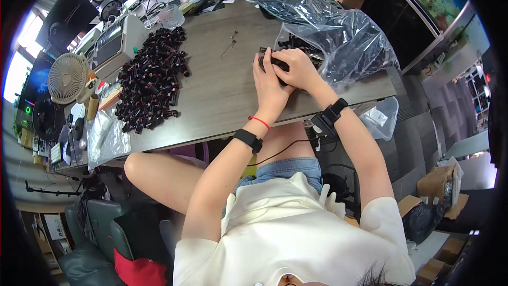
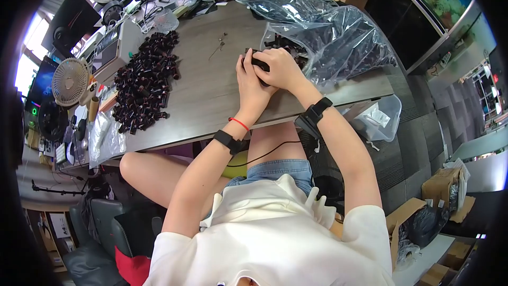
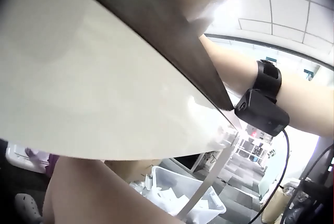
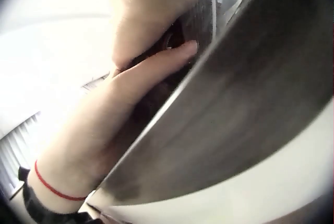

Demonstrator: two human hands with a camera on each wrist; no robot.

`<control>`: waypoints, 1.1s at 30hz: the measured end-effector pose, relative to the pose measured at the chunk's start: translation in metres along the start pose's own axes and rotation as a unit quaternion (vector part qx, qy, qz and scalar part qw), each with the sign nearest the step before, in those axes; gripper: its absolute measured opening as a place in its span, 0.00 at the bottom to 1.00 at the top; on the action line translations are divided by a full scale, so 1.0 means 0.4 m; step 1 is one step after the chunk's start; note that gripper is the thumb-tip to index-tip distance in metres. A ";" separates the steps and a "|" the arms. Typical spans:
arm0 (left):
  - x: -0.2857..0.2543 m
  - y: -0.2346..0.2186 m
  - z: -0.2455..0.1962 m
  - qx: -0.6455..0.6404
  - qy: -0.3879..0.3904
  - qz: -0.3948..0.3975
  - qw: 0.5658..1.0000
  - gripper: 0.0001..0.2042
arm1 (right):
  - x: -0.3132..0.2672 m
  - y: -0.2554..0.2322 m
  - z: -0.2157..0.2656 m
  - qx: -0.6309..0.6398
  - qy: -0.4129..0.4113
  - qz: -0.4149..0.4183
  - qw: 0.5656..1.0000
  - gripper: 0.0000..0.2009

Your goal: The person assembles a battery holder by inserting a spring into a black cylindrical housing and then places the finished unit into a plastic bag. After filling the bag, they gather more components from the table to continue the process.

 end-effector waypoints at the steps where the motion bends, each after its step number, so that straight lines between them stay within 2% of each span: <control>1: -0.006 -0.012 0.002 0.021 -0.003 -0.003 1.000 0.52 | 0.002 0.008 0.012 -0.002 -0.014 -0.003 1.000 0.12; 3: -0.013 -0.036 0.005 0.043 -0.006 -0.008 0.999 0.51 | 0.008 0.021 0.037 -0.008 -0.045 -0.011 0.999 0.12; 8: -0.032 -0.110 0.016 0.099 -0.009 -0.030 0.995 0.50 | 0.028 0.077 0.087 0.051 -0.049 0.000 0.997 0.12; 12: -0.044 -0.162 0.027 0.131 0.000 -0.051 0.990 0.51 | 0.053 0.119 0.121 0.090 -0.058 0.033 0.994 0.12; 15: -0.051 -0.191 0.041 0.161 -0.008 -0.056 0.985 0.52 | 0.066 0.150 0.135 0.111 -0.031 0.103 0.988 0.14; 16: -0.054 -0.196 0.045 0.162 -0.008 -0.055 0.985 0.52 | 0.067 0.153 0.137 0.112 -0.031 0.104 0.988 0.14; 19: -0.055 -0.202 0.048 0.162 -0.006 -0.053 0.985 0.53 | 0.067 0.139 0.146 0.091 -0.096 0.064 0.989 0.17; 24: -0.063 -0.199 0.051 0.184 -0.046 -0.044 0.981 0.56 | 0.046 0.049 0.129 -0.014 -0.095 0.060 0.994 0.21; 26: -0.063 -0.197 0.041 0.201 -0.062 -0.038 0.977 0.57 | 0.028 0.015 0.038 -0.004 0.050 -0.023 0.998 0.23; 27: -0.065 -0.198 0.033 0.199 -0.063 -0.038 0.977 0.57 | 0.005 0.019 -0.001 -0.005 0.050 -0.021 0.998 0.23; 29: -0.061 -0.194 -0.003 0.237 -0.005 -0.012 0.971 0.52 | -0.064 0.015 -0.145 -0.013 0.248 -0.095 0.964 0.25; 31: -0.058 -0.186 -0.014 0.256 0.024 0.000 0.966 0.49 | -0.079 0.021 -0.205 -0.062 0.257 -0.085 0.961 0.25; 33: -0.055 -0.148 -0.033 0.264 0.125 0.058 0.955 0.41 | -0.080 0.014 -0.235 -0.161 0.276 -0.069 0.945 0.24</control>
Point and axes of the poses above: each hand's wrist, its own x-axis towards the middle knuckle, its own y-axis out of the palm, z = x × y, the point moved 6 cm from there along x, towards the middle knuckle, and after that the axes turned 1 degree about -z, right-handed, at the moved point
